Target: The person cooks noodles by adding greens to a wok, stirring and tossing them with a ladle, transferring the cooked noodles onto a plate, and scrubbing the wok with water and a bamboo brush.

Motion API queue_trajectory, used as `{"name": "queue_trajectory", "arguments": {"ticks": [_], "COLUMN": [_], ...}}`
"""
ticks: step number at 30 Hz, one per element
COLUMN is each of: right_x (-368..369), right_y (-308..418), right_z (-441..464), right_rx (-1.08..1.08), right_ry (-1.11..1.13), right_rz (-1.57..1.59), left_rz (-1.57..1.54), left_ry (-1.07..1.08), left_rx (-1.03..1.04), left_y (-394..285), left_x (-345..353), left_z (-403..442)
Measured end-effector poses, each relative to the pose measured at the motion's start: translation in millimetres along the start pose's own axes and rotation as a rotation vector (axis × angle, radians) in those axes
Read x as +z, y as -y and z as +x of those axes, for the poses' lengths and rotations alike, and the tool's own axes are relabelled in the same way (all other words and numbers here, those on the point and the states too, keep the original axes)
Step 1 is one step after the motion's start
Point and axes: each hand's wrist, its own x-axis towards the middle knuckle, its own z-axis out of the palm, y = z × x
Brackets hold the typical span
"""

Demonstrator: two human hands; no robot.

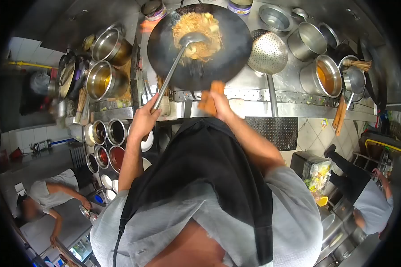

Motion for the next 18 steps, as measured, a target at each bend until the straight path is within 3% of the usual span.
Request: {"name": "queue_trajectory", "arguments": {"ticks": [2,3,5,6,8,11,12,14,16,18], "right_x": [-33,-31,-13,19,34,48,39,31,-14,-21], "right_y": [-24,-20,10,31,55,54,53,32,-8,-10], "right_z": [-5,-13,-17,-17,22,55,46,9,-14,-25], "right_rx": [-0.004,0.013,0.106,0.069,0.051,0.026,0.059,-0.023,0.059,-0.036], "right_ry": [0.08,0.075,0.066,-0.065,-0.035,-0.06,0.033,-0.049,0.063,0.062], "right_rz": [-0.031,0.013,0.042,0.15,0.06,0.155,0.085,0.013,0.047,0.021], "left_rz": [-0.119,-0.042,-0.067,-0.081,-0.063,0.007,0.01,0.05,0.076,-0.035], "left_ry": [-0.088,-0.022,0.059,0.097,0.182,0.161,0.127,0.062,-0.034,-0.019], "left_rx": [0.092,-0.049,-0.106,-0.132,-0.185,-0.1,-0.054,-0.001,0.038,-0.011], "left_y": [8,-4,-18,-22,-32,-24,-20,-18,-21,-19], "left_x": [0,-18,-53,-67,-86,-65,-50,-22,-9,-15], "left_z": [-13,-26,-48,-58,-64,-44,-38,-26,-29,-43]}}
